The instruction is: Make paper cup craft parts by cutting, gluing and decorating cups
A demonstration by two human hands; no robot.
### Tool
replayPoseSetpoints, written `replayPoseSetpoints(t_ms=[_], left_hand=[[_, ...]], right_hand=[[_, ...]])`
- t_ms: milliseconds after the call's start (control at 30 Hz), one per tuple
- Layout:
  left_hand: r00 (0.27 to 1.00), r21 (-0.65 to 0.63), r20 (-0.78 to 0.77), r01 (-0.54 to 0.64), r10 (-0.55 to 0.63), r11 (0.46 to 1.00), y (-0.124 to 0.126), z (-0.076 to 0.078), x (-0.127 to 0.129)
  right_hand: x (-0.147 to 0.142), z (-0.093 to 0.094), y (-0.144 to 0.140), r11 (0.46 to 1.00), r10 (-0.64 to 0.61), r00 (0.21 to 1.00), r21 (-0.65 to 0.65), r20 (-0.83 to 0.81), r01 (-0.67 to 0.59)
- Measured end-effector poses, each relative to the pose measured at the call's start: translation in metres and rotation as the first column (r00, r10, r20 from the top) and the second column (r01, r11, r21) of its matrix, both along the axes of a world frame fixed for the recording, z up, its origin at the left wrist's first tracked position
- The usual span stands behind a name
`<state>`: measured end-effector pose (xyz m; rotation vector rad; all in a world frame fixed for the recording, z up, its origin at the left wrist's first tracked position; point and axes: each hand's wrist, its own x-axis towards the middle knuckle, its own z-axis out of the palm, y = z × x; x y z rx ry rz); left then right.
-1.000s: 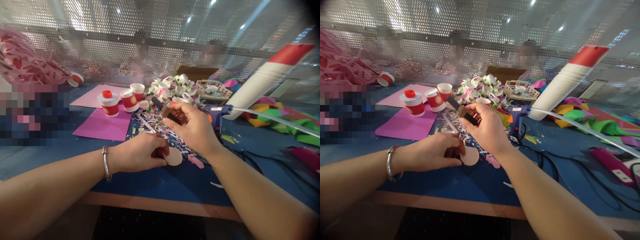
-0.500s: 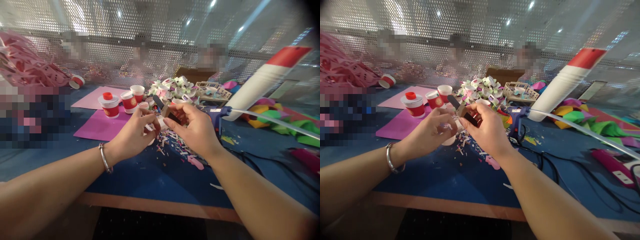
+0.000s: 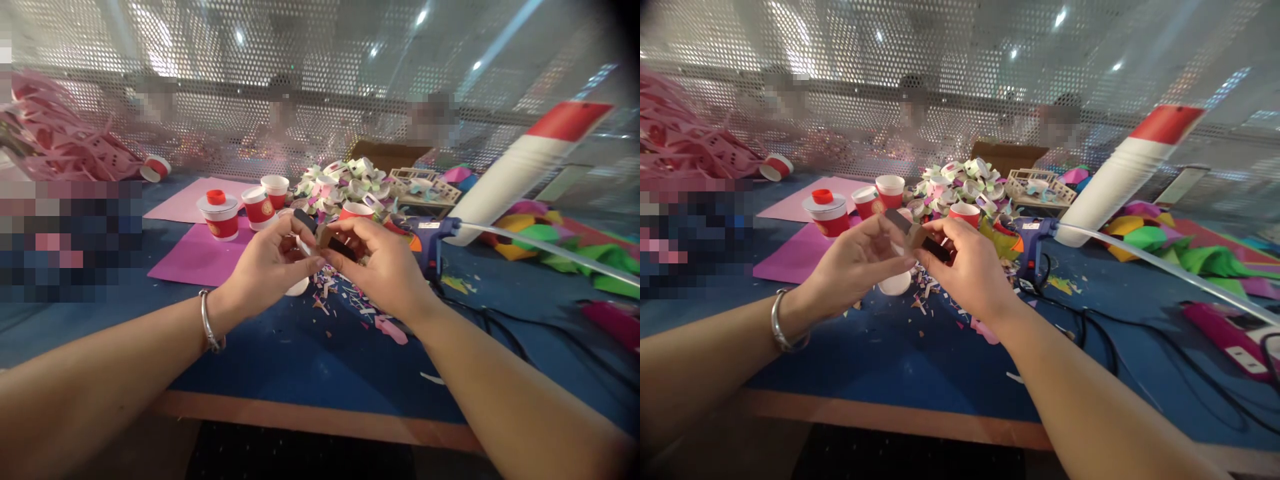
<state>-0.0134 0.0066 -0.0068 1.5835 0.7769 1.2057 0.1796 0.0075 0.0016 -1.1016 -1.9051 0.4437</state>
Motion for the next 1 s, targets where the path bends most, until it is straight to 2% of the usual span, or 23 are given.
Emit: replayPoseSetpoints(t_ms=[133, 267, 367, 533, 767, 867, 1000], left_hand=[[0.959, -0.090, 0.282, 0.001, 0.024, 0.996, -0.004, 0.002, 0.007], [0.917, -0.173, 0.396, 0.020, 0.051, 0.985, -0.011, 0.010, 0.011], [0.905, -0.213, 0.416, -0.004, 0.095, 0.977, -0.015, 0.011, 0.012], [0.904, -0.277, 0.402, -0.031, 0.145, 0.960, -0.010, 0.002, 0.013], [0.886, -0.338, 0.419, -0.051, 0.199, 0.940, 0.000, 0.001, 0.010], [0.897, -0.364, 0.400, -0.035, 0.190, 0.931, -0.002, 0.004, 0.009], [0.932, -0.372, 0.343, 0.023, 0.114, 0.928, -0.004, 0.004, 0.009]], right_hand=[[0.000, 0.000, 0.000, 1.000, -0.013, 1.000, 0.027, 0.009, 0.012], [-0.001, 0.002, -0.002, 0.999, -0.021, 0.999, 0.030, 0.039, 0.020], [-0.003, 0.003, -0.004, 0.999, -0.022, 0.998, 0.032, 0.059, 0.020], [-0.004, 0.001, -0.006, 1.000, -0.004, 0.997, -0.010, 0.074, 0.004], [-0.003, 0.001, -0.003, 0.991, 0.049, 0.995, -0.118, -0.083, -0.059], [-0.003, 0.000, 0.000, 0.984, 0.055, 0.990, -0.162, -0.131, -0.076], [-0.003, -0.002, 0.003, 0.975, 0.052, 0.983, -0.202, -0.173, -0.088]])
